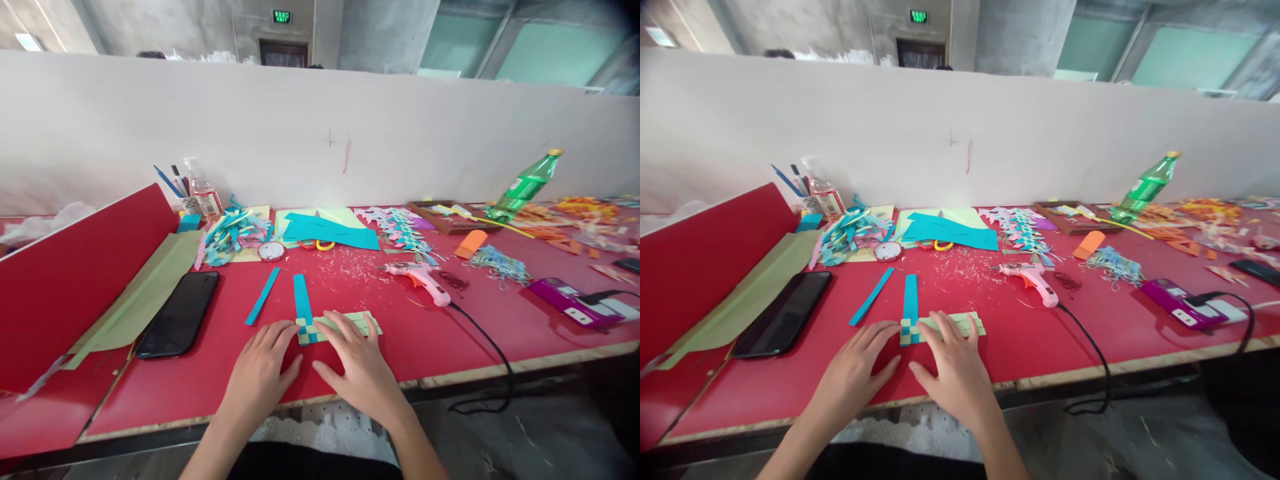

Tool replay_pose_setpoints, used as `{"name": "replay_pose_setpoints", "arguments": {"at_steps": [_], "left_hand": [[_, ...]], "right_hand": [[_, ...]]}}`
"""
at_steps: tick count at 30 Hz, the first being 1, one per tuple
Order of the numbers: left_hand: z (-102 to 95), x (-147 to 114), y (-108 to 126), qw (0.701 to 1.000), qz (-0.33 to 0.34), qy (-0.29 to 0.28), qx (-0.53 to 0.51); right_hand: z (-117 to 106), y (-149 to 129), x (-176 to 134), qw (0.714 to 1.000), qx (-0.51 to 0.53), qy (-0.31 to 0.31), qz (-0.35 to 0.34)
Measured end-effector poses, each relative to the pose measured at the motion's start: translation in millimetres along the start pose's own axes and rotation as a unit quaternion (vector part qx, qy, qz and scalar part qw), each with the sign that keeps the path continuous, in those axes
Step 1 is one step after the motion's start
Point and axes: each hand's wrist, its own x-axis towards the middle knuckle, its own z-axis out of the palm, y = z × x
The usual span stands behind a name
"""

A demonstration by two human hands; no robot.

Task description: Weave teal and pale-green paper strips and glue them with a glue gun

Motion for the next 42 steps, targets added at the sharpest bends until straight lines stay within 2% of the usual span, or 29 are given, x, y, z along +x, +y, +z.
{"name": "replay_pose_setpoints", "arguments": {"at_steps": [5,7,11,19,29,34,38,42], "left_hand": [[-6.7,-8,6,0.993,0.083,-0.074,0.026],[-6.7,-10,9,0.989,0.115,-0.087,0.036],[-3.7,-12,10,0.985,0.137,-0.088,0.049],[-0.3,-13,10,0.984,0.127,-0.118,0.051],[2.0,-13,9,0.985,0.12,-0.111,0.048],[1.1,-13,11,0.985,0.115,-0.12,0.049],[0.3,-12,11,0.984,0.11,-0.13,0.056],[0.6,-13,11,0.983,0.11,-0.132,0.063]], "right_hand": [[0,5,-4,0.994,0.032,0.094,0.055],[-1,5,-3,0.991,0.025,0.112,0.069],[0,3,3,0.996,-0.012,0.068,0.056],[-3,-1,15,0.997,-0.056,0.003,0.044],[-2,4,19,0.998,-0.047,0.014,0.025],[0,7,16,0.998,-0.042,0.044,0.017],[-3,9,14,0.998,-0.039,0.036,0.017],[-8,12,5,0.993,-0.081,0.066,0.047]]}}
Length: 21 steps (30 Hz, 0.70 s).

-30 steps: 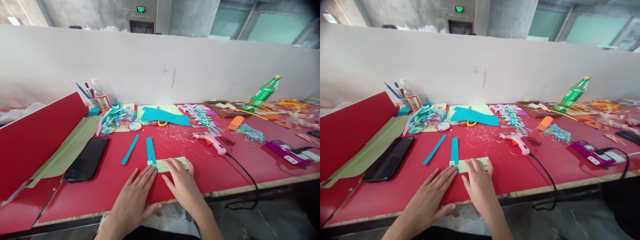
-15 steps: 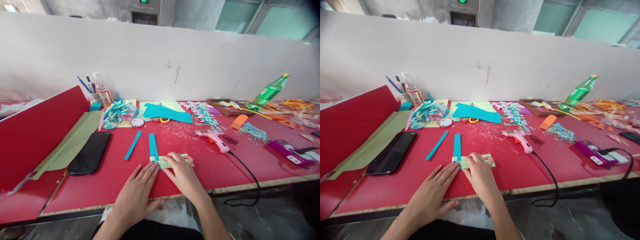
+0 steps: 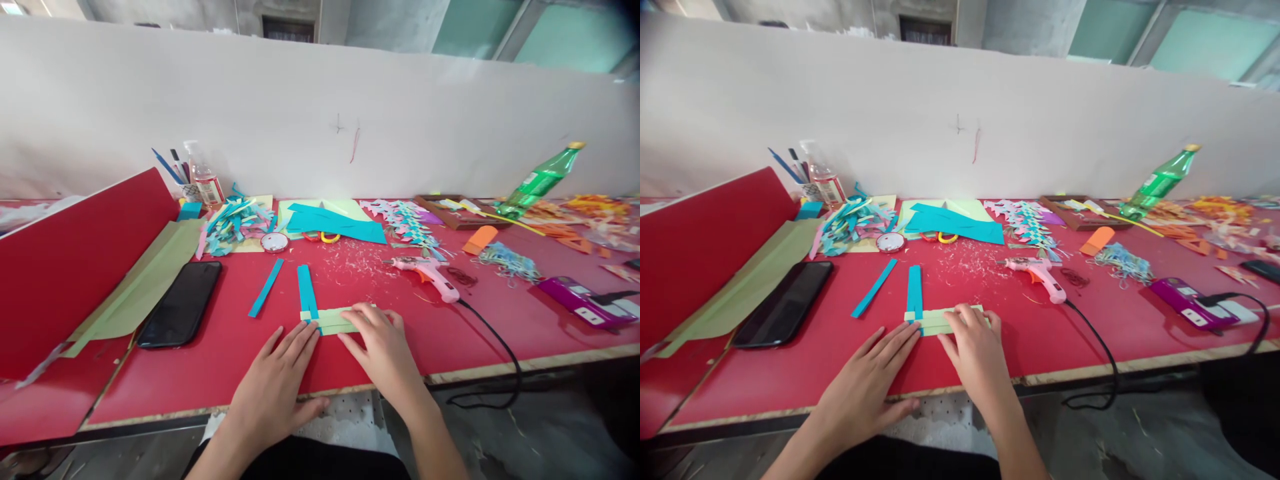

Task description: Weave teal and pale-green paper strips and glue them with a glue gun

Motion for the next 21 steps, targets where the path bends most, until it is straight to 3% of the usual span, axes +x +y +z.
{"name": "replay_pose_setpoints", "arguments": {"at_steps": [5,9,15,21], "left_hand": [[2.0,0,0,1.0,-0.002,-0.002,0.004],[2.4,0,-1,1.0,0.003,0.007,0.005],[3.3,0,-2,1.0,0.004,0.027,0.001],[4.4,-1,-2,1.0,0.001,0.023,-0.01]], "right_hand": [[1,-3,-18,0.991,-0.085,0.038,0.1],[6,-13,-19,0.986,-0.09,0.042,0.137],[8,-10,-8,0.995,-0.024,0.024,0.097],[9,-1,1,0.995,-0.039,0.063,0.06]]}}
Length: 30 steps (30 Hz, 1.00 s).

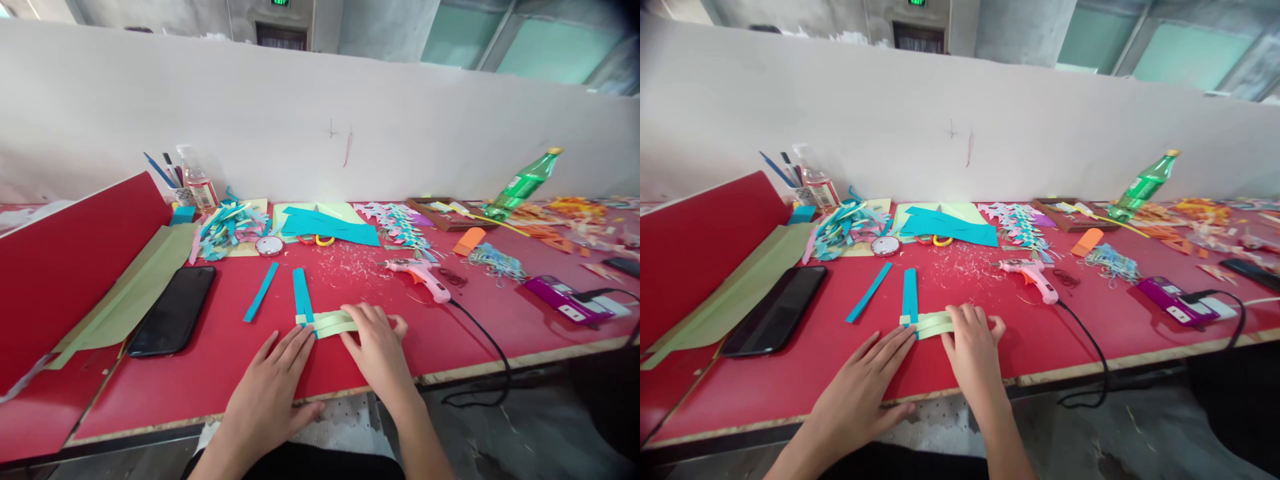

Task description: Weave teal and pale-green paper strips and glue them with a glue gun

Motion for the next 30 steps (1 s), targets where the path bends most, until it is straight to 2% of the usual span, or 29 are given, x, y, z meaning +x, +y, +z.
{"name": "replay_pose_setpoints", "arguments": {"at_steps": [4,8,15,21,30], "left_hand": [[-1.6,1,0,1.0,-0.006,-0.016,0.003],[-2.8,1,1,1.0,-0.005,-0.018,0.005],[-4.3,1,1,1.0,-0.001,-0.005,0.013],[-3.7,0,3,1.0,-0.008,-0.008,0.006],[-12.1,-2,2,0.996,-0.071,0.021,-0.043]], "right_hand": [[0,-5,1,0.998,0.024,0.027,-0.043],[-2,-8,-2,0.995,0.05,0.012,-0.083],[-12,-6,1,0.995,0.064,-0.027,-0.07],[-3,-8,2,0.998,0.046,-0.039,-0.028],[0,-1,4,0.995,0.058,-0.052,-0.059]]}}
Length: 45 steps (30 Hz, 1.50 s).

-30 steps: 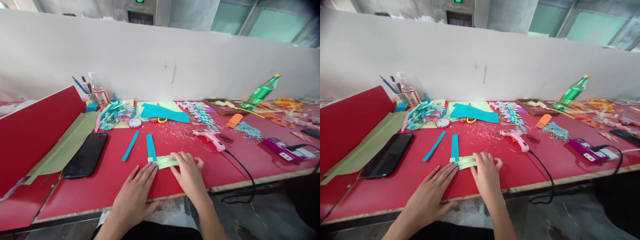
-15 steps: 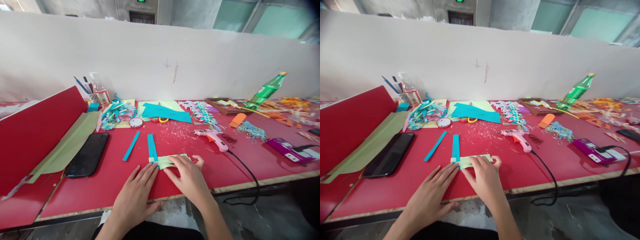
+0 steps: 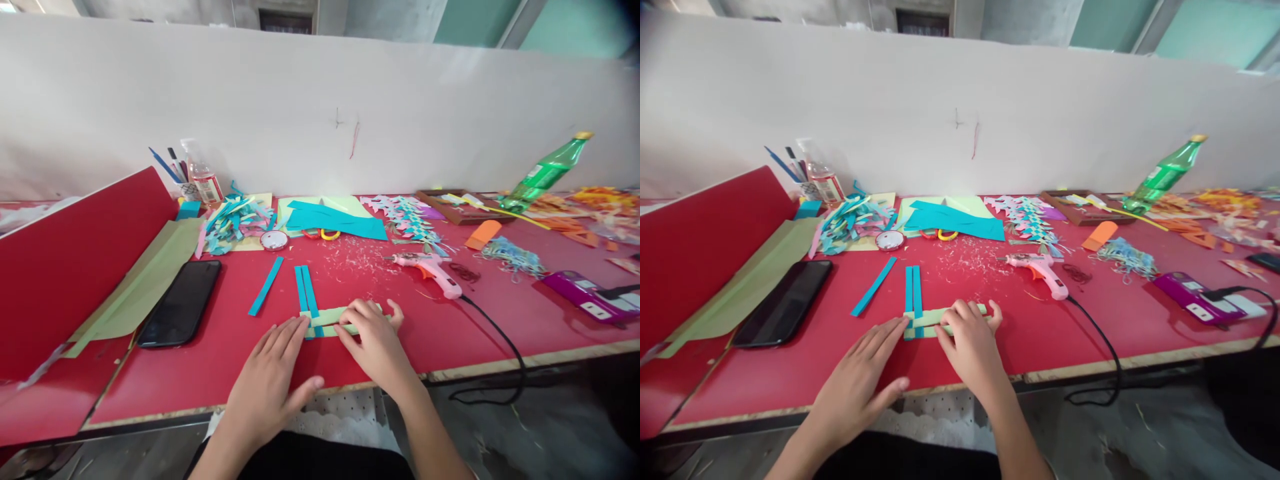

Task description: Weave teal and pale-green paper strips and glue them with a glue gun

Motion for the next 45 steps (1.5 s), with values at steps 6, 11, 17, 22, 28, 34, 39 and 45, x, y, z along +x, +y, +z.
{"name": "replay_pose_setpoints", "arguments": {"at_steps": [6,11,17,22,28,34,39,45], "left_hand": [[1.4,-4,-2,0.999,0.02,0.031,0.031],[5.7,-5,-1,0.996,0.04,0.031,0.072],[4.8,-2,0,0.994,0.04,0.049,0.086],[6.0,-3,1,0.993,0.047,0.07,0.08],[6.1,-4,1,0.993,0.053,0.067,0.084],[5.7,-4,2,0.992,0.059,0.076,0.084],[6.0,-4,3,0.992,0.053,0.079,0.088],[6.4,-4,3,0.992,0.042,0.075,0.088]], "right_hand": [[-3,2,4,0.999,0.018,-0.026,-0.009],[-3,5,6,0.998,0.036,-0.039,-0.018],[-6,8,11,0.995,0.062,-0.08,-0.02],[-6,9,11,0.994,0.068,-0.084,-0.028],[-5,11,10,0.995,0.072,-0.065,-0.021],[-9,12,7,0.992,0.109,-0.065,-0.006],[-13,11,8,0.985,0.143,-0.099,-0.01],[-10,14,6,0.979,0.171,-0.115,-0.006]]}}
